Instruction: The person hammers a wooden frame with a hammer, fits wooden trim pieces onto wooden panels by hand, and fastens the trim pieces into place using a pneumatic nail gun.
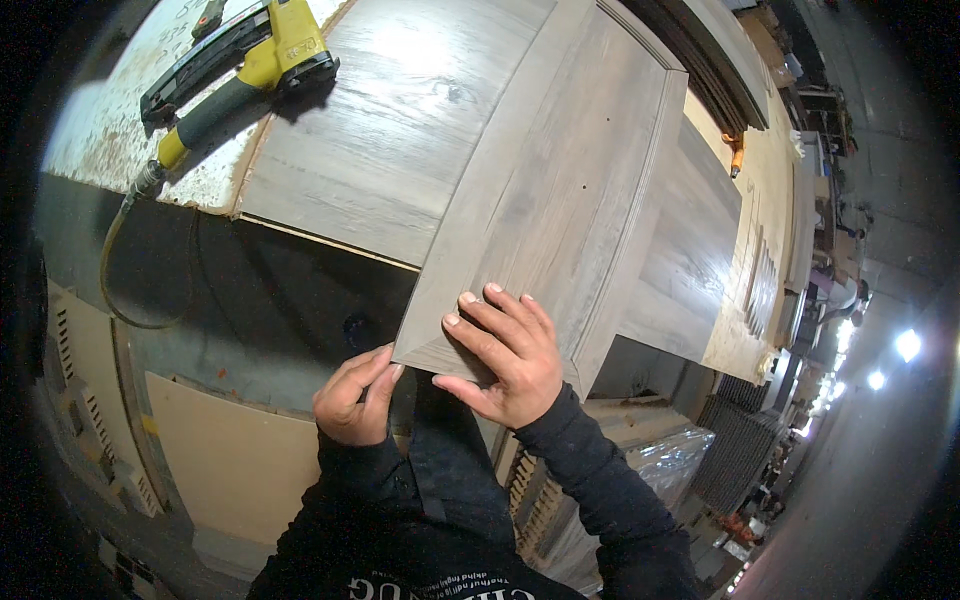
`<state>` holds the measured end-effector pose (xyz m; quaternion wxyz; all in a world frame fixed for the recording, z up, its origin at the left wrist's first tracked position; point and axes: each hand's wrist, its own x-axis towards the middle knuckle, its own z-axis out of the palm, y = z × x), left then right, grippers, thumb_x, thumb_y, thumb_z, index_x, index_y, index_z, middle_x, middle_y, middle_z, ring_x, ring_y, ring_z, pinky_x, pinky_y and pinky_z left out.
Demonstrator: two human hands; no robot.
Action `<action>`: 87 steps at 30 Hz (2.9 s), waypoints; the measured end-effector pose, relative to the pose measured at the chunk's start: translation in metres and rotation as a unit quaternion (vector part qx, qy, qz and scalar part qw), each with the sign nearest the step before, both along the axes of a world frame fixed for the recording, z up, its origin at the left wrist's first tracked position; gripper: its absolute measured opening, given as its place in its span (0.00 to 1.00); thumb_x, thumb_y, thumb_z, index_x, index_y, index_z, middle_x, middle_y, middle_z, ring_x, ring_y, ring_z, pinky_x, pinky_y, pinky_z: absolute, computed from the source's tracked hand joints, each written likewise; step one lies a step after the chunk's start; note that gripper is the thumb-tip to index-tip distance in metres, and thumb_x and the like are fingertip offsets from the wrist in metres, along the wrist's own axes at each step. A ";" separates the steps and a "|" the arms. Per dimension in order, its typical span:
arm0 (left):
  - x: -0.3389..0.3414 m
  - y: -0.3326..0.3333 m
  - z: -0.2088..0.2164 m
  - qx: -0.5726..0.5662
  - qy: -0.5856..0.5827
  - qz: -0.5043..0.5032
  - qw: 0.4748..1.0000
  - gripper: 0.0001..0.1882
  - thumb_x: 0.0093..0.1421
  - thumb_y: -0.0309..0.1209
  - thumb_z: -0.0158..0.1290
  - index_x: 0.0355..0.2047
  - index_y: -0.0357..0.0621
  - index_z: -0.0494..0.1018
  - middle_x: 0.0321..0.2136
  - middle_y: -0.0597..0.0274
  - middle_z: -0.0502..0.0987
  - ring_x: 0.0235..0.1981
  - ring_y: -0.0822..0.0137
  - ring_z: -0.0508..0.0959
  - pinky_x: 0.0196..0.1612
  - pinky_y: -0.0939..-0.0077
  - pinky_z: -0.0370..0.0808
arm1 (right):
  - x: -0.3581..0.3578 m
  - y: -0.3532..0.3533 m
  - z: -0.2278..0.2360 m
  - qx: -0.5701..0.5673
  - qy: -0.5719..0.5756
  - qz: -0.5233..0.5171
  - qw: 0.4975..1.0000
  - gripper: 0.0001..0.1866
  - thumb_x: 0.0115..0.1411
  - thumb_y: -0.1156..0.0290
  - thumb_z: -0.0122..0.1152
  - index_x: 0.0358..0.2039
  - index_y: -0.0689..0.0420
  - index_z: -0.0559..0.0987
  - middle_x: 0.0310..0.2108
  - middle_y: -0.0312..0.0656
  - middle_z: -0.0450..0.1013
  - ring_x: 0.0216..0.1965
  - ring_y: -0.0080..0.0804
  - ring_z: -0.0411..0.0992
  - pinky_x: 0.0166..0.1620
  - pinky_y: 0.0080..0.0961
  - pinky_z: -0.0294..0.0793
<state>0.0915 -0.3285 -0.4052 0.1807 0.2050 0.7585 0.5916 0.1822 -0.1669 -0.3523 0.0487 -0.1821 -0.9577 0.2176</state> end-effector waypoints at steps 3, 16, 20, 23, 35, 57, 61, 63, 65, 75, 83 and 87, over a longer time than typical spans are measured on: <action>-0.001 0.001 0.005 0.011 0.001 0.002 1.000 0.11 0.46 0.16 0.59 0.33 0.36 0.77 0.31 0.51 0.80 0.33 0.62 0.80 0.38 0.76 0.75 | 0.004 -0.001 -0.005 -0.018 0.020 -0.009 1.000 0.28 0.41 0.50 0.70 0.43 0.50 0.78 0.49 0.40 0.71 0.57 0.39 0.63 0.58 0.44 0.57; 0.007 0.003 -0.001 0.053 -0.161 0.074 0.983 0.08 0.47 0.15 0.58 0.29 0.33 0.76 0.29 0.50 0.79 0.31 0.66 0.80 0.37 0.79 0.74 | -0.021 0.023 0.015 0.017 -0.094 0.088 0.992 0.53 0.32 0.23 0.55 0.58 0.37 0.66 0.65 0.46 0.48 0.67 0.52 0.38 0.62 0.60 0.33; 0.003 0.005 -0.007 0.060 -0.051 0.031 0.996 0.07 0.46 0.15 0.58 0.29 0.33 0.76 0.29 0.49 0.79 0.32 0.65 0.80 0.37 0.78 0.74 | -0.040 0.034 0.006 0.018 -0.126 0.146 0.981 0.50 0.33 0.26 0.58 0.55 0.42 0.69 0.65 0.47 0.48 0.67 0.52 0.34 0.63 0.54 0.24; 0.002 0.007 0.000 0.038 -0.008 0.029 0.999 0.08 0.46 0.17 0.59 0.29 0.34 0.76 0.30 0.50 0.79 0.31 0.63 0.80 0.36 0.78 0.75 | -0.036 0.035 -0.001 0.016 -0.087 0.143 0.986 0.46 0.36 0.31 0.60 0.55 0.42 0.70 0.64 0.48 0.50 0.68 0.51 0.35 0.63 0.53 0.24; -0.095 0.012 0.026 0.019 0.261 0.055 0.964 0.11 0.46 0.22 0.58 0.33 0.35 0.75 0.31 0.52 0.77 0.32 0.55 0.77 0.38 0.68 0.73 | -0.031 0.037 -0.014 -0.002 -0.091 0.141 0.986 0.44 0.36 0.33 0.58 0.57 0.34 0.66 0.66 0.42 0.47 0.67 0.53 0.34 0.58 0.71 0.29; -0.165 -0.077 0.059 -0.120 -0.266 -0.254 0.922 0.27 0.40 0.28 0.65 0.42 0.36 0.71 0.37 0.55 0.77 0.39 0.67 0.78 0.45 0.72 0.74 | -0.039 0.034 -0.002 0.008 -0.069 0.158 0.985 0.42 0.36 0.37 0.63 0.50 0.46 0.73 0.63 0.52 0.51 0.67 0.54 0.36 0.62 0.54 0.27; -0.162 -0.049 0.038 -0.052 -0.130 -0.404 0.904 0.17 0.42 0.28 0.60 0.34 0.37 0.75 0.28 0.57 0.80 0.31 0.65 0.80 0.38 0.78 0.75 | -0.037 0.034 -0.001 0.017 -0.082 0.159 0.984 0.42 0.36 0.36 0.64 0.50 0.47 0.73 0.63 0.53 0.51 0.67 0.56 0.37 0.62 0.54 0.27; -0.160 -0.043 0.028 -0.017 -0.274 -0.384 0.882 0.16 0.42 0.27 0.59 0.34 0.35 0.75 0.29 0.57 0.80 0.31 0.67 0.80 0.38 0.79 0.75 | -0.034 0.036 -0.002 0.012 -0.079 0.130 0.988 0.41 0.36 0.34 0.60 0.50 0.42 0.74 0.63 0.49 0.52 0.67 0.53 0.36 0.61 0.59 0.26; -0.158 -0.043 0.024 0.024 -0.316 -0.348 0.882 0.16 0.43 0.27 0.59 0.34 0.34 0.74 0.30 0.57 0.80 0.32 0.70 0.80 0.38 0.79 0.74 | -0.034 0.035 -0.003 0.012 -0.074 0.135 0.988 0.41 0.36 0.33 0.60 0.50 0.42 0.74 0.63 0.49 0.52 0.67 0.53 0.36 0.62 0.59 0.26; -0.156 -0.042 0.014 -0.007 -0.315 -0.366 0.876 0.18 0.43 0.28 0.62 0.35 0.34 0.74 0.32 0.58 0.79 0.34 0.69 0.80 0.40 0.78 0.74 | -0.032 0.037 -0.007 0.010 -0.060 0.138 0.989 0.42 0.36 0.33 0.61 0.51 0.41 0.73 0.63 0.50 0.52 0.67 0.53 0.36 0.62 0.56 0.24; -0.152 -0.043 0.004 0.004 -0.278 -0.380 0.882 0.19 0.43 0.28 0.62 0.37 0.36 0.74 0.33 0.58 0.79 0.35 0.68 0.79 0.42 0.78 0.74 | -0.031 0.037 -0.008 0.002 -0.057 0.137 0.989 0.42 0.35 0.34 0.62 0.51 0.41 0.73 0.63 0.49 0.51 0.67 0.53 0.36 0.62 0.58 0.24; -0.156 -0.042 0.010 0.013 -0.310 -0.381 0.871 0.18 0.44 0.28 0.60 0.37 0.36 0.74 0.33 0.57 0.79 0.35 0.68 0.79 0.42 0.77 0.74 | -0.032 0.037 -0.009 0.004 -0.051 0.140 0.989 0.43 0.34 0.33 0.62 0.51 0.41 0.73 0.63 0.49 0.52 0.67 0.52 0.36 0.62 0.57 0.24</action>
